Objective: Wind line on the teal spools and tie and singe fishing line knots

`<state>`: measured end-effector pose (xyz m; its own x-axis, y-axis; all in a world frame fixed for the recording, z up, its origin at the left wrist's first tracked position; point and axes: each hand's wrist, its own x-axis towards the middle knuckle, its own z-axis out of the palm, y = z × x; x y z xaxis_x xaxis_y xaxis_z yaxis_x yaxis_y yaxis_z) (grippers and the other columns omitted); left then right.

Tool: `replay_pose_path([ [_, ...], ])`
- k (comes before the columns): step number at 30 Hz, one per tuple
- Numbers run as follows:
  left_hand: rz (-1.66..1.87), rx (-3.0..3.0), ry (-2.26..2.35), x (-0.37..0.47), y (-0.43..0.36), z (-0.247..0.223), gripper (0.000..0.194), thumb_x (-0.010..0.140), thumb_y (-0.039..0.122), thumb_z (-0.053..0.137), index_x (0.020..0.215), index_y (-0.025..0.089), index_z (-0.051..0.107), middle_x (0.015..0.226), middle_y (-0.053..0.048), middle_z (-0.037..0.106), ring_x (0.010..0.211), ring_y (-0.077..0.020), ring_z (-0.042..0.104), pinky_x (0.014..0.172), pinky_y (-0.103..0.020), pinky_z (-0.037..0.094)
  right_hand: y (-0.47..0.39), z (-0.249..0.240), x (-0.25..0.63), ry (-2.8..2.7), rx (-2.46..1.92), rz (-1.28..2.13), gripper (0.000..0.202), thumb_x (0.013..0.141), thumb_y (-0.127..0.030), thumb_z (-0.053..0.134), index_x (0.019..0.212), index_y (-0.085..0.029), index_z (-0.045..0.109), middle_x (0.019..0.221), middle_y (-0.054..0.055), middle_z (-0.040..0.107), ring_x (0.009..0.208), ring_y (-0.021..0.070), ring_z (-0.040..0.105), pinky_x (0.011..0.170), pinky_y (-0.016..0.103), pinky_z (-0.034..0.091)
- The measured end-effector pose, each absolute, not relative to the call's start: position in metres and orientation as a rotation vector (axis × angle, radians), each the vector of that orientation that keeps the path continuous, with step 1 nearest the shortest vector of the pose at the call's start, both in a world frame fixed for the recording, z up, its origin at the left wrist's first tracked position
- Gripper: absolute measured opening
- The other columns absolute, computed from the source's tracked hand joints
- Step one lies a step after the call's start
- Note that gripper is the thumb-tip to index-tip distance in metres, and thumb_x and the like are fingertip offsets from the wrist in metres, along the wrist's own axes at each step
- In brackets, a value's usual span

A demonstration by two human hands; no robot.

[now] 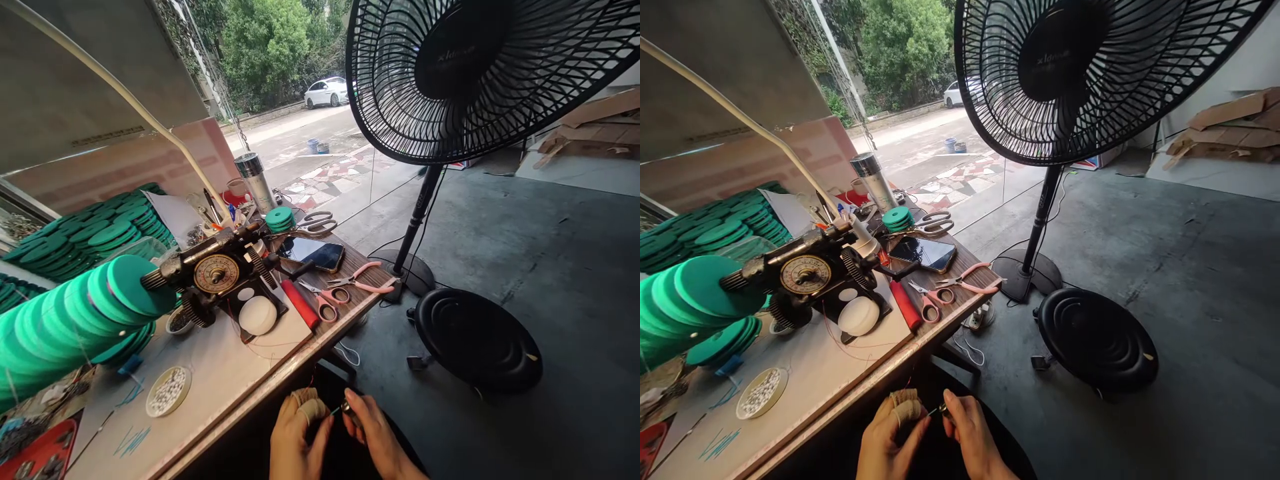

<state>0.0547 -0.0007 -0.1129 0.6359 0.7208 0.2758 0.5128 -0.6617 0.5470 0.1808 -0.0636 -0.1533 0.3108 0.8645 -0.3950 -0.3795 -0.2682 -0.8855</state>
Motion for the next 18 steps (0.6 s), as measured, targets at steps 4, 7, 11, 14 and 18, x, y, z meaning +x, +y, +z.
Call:
replay_pose_path([
  [4, 0.708, 2.438, 0.973, 0.0548, -0.0003, -0.1129, 0.005, 0.076, 0.018, 0.06, 0.073, 0.02, 0.064, 0.073, -0.006, 0.067, 0.071, -0.0191, 0.066, 0.062, -0.026, 0.056, -0.0624, -0.1518, 0.1811, -0.548, -1.369, 1.28, 0.06, 0.075, -0.07, 0.035, 0.041, -0.021, 0.035, 0.043, -0.004, 0.032, 0.045, 0.0115, 0.032, 0.048, 0.026, 0.028],
  [7, 0.725, 2.424, 0.963, 0.0552, -0.0003, -0.1129, 0.004, 0.075, 0.018, 0.061, 0.072, 0.019, 0.064, 0.073, -0.006, 0.067, 0.071, -0.0191, 0.066, 0.062, -0.026, 0.055, -0.0616, -0.1515, 0.1817, -0.605, -1.361, 1.307, 0.059, 0.078, -0.069, 0.029, 0.042, -0.021, 0.032, 0.044, -0.004, 0.03, 0.046, 0.0117, 0.031, 0.048, 0.026, 0.026],
  [11, 0.712, 2.42, 0.969, 0.0555, -0.0004, -0.1136, 0.005, 0.075, 0.019, 0.06, 0.072, 0.02, 0.064, 0.074, -0.005, 0.067, 0.072, -0.0192, 0.066, 0.063, -0.026, 0.055, -0.0604, -0.1508, 0.1811, -0.627, -1.357, 1.305, 0.059, 0.079, -0.067, 0.026, 0.042, -0.022, 0.031, 0.044, -0.004, 0.029, 0.045, 0.0114, 0.029, 0.048, 0.027, 0.025],
  [14, 0.712, 2.416, 0.973, 0.0556, -0.0006, -0.1147, 0.004, 0.075, 0.018, 0.061, 0.072, 0.02, 0.064, 0.074, -0.005, 0.067, 0.072, -0.0187, 0.066, 0.063, -0.025, 0.055, -0.06, -0.1523, 0.1794, -0.618, -1.352, 1.306, 0.059, 0.079, -0.067, 0.027, 0.042, -0.022, 0.032, 0.044, -0.004, 0.029, 0.045, 0.0112, 0.029, 0.048, 0.027, 0.025],
  [18, 0.71, 2.419, 0.975, 0.0553, -0.0017, -0.1146, 0.004, 0.075, 0.017, 0.062, 0.072, 0.019, 0.063, 0.074, -0.005, 0.066, 0.071, -0.018, 0.066, 0.062, -0.024, 0.055, -0.0616, -0.1583, 0.1774, -0.532, -1.347, 1.32, 0.06, 0.078, -0.069, 0.027, 0.043, -0.021, 0.033, 0.045, -0.004, 0.03, 0.046, 0.0111, 0.03, 0.048, 0.026, 0.025],
])
